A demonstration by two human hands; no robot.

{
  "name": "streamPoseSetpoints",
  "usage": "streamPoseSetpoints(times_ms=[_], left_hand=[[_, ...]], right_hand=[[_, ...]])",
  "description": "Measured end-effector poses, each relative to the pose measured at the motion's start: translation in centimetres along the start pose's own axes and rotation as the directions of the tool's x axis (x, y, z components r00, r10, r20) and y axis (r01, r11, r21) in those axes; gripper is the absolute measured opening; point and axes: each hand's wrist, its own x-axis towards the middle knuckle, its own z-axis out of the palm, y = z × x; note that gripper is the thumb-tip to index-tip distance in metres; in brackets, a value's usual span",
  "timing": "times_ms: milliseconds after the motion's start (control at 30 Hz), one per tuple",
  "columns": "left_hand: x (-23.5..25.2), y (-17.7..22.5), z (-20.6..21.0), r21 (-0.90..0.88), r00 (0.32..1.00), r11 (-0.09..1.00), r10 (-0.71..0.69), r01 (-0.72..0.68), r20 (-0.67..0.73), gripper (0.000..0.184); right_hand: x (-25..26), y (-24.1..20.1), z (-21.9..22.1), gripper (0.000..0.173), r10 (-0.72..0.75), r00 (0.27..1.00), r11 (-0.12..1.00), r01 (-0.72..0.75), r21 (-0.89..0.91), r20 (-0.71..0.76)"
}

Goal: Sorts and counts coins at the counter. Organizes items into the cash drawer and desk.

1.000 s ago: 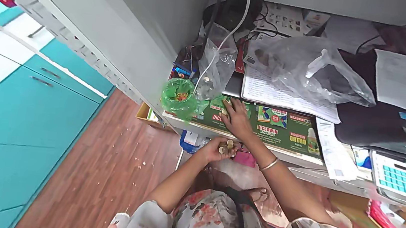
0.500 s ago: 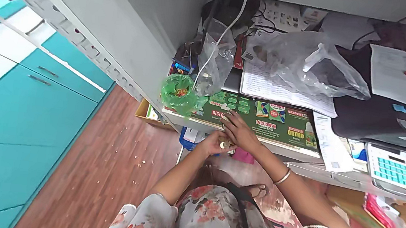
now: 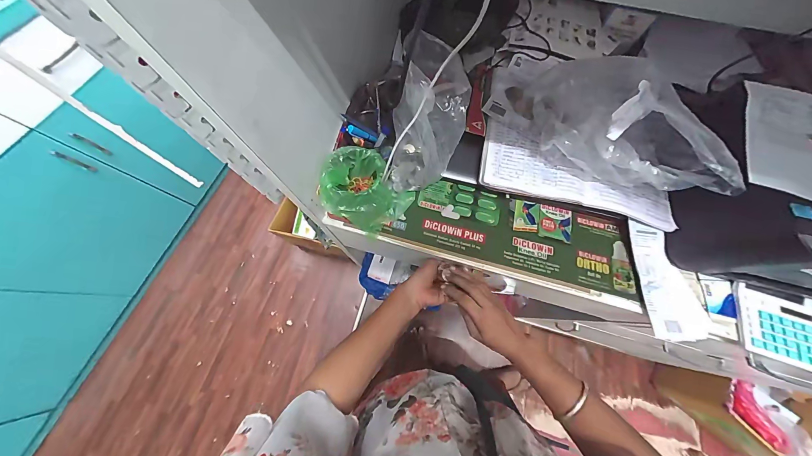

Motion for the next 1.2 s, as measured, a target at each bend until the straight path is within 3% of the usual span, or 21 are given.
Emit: streamPoseSetpoints(times_ms=[67,133,200,267,300,333,400,500,667,767,933,1000,1100,1200], left_hand=[[0.5,0.0,-0.4,-0.004,1.0,1.0,-0.013,0.013,-0.009,0.052],[1.0,0.0,-0.7,-0.071,0.999,0.997,-0.028,0.03,0.019,0.053],[1.3,0.0,-0.9,-0.115,0.998,0.993,-0.03,0.035,0.049,0.054],[1.3,-0.1,-0.9,-0.108,0.999,0.994,-0.022,0.027,0.045,0.054],[1.2,-0.1,-0.9,-0.095,0.999,0.995,-0.021,0.024,0.039,0.053],[1.0,0.0,-0.8,-0.08,0.999,0.996,-0.026,0.028,0.029,0.053],[0.7,0.2,-0.5,-0.056,0.999,0.998,-0.033,0.033,0.005,0.051],[0.7,0.2,-0.4,-0.009,0.998,1.0,-0.027,0.026,-0.053,0.042],[0.7,-0.1,-0.3,0.033,0.996,0.999,0.0,0.003,-0.087,0.039],[0.5,-0.4,-0.3,0.06,0.998,0.998,0.007,-0.003,-0.067,0.04],[0.5,-0.4,-0.2,0.067,0.998,0.998,0.0,0.004,-0.069,0.04],[0.5,-0.5,-0.3,0.078,0.997,0.997,0.008,-0.001,-0.083,0.038],[0.7,-0.9,-0.5,0.137,0.998,0.99,0.024,-0.016,-0.059,0.037],[0.7,-1.0,-0.6,0.149,0.998,0.989,0.027,-0.019,-0.05,0.038]], right_hand=[[-1.5,-0.9,0.0,0.031,0.186,0.959,0.978,-0.16,0.132,-0.215],[-2.8,-2.2,0.2,0.033,0.529,0.762,0.837,-0.397,0.377,-0.373],[-2.9,-2.9,0.4,0.03,0.862,0.438,0.473,-0.515,0.715,-0.254],[-1.6,-2.7,0.2,0.031,0.985,0.17,0.037,-0.439,0.898,0.042],[-0.7,-2.5,0.0,0.032,0.982,0.099,-0.114,-0.378,0.919,0.163],[0.2,-2.4,-0.1,0.03,0.972,0.07,-0.185,-0.348,0.919,0.222],[1.0,-2.2,-0.1,0.024,0.971,0.095,-0.172,-0.369,0.913,0.221],[0.9,-2.1,0.4,0.019,0.983,0.137,-0.048,-0.459,0.887,0.124],[0.8,-2.2,1.3,0.015,0.962,0.261,0.236,-0.649,0.723,-0.08],[0.1,-2.3,1.9,0.016,0.896,0.392,0.44,-0.729,0.524,-0.208],[-0.6,-2.8,2.1,0.022,0.791,0.522,0.611,-0.684,0.398,-0.318],[-1.0,-2.4,2.3,0.026,0.678,0.634,0.734,-0.619,0.281,-0.373],[-1.2,-1.7,2.6,0.033,0.493,0.825,0.857,-0.516,-0.012,-0.276],[-1.6,-1.6,3.5,0.033,0.405,0.897,0.887,-0.433,-0.162,-0.179]])
